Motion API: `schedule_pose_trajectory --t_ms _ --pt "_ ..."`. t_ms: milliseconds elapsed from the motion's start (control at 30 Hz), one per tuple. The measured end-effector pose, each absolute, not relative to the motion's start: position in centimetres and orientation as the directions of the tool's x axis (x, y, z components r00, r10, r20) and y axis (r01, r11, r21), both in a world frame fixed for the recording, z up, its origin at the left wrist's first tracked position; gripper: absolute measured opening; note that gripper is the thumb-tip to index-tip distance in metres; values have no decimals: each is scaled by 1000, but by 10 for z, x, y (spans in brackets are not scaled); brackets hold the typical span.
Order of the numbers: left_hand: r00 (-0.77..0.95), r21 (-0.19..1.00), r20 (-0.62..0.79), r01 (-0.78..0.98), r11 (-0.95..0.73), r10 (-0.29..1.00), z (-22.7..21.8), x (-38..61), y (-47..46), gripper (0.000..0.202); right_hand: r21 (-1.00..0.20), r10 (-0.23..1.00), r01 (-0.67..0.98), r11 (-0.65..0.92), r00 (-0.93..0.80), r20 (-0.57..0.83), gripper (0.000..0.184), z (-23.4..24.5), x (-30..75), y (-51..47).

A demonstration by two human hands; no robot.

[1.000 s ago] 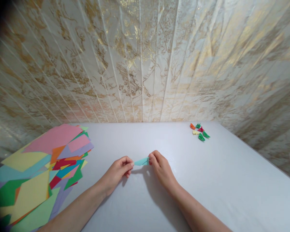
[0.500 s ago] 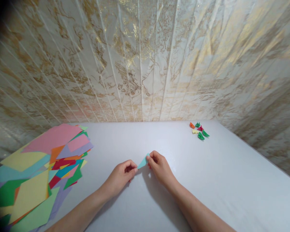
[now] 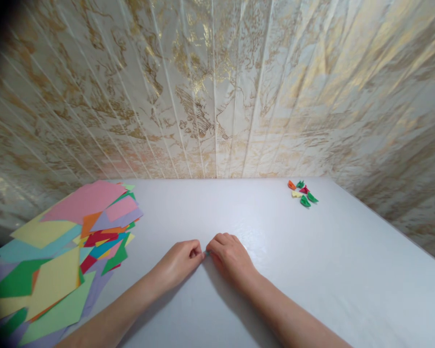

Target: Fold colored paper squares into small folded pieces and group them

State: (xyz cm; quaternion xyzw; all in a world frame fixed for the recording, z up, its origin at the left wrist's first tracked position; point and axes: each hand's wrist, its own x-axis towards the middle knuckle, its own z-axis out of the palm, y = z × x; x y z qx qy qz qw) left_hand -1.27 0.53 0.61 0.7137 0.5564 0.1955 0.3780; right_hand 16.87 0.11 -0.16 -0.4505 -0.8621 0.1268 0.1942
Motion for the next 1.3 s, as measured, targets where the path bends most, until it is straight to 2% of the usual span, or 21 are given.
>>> schedule_pose_trajectory --t_ms 133,233,633,1067,1300 --pt "349 525 -107 815 -246 931 6 -15 -4 10 -395 841 745 538 -507 189 21 -3 169 -1" --pt "362 436 -105 854 -284 926 7 -17 -9 6 -373 834 748 549 -520 185 23 -2 169 -3" --pt "371 360 -106 879 -313 922 14 -11 -14 15 -269 803 757 596 -556 216 26 2 168 -12" --pt "375 170 -211 923 -344 903 26 4 -22 26 -96 805 809 580 -550 224 28 -3 159 -27" --pt "409 84 -184 912 -401 894 22 2 -40 33 -61 815 827 560 -535 222 29 -5 157 -36"
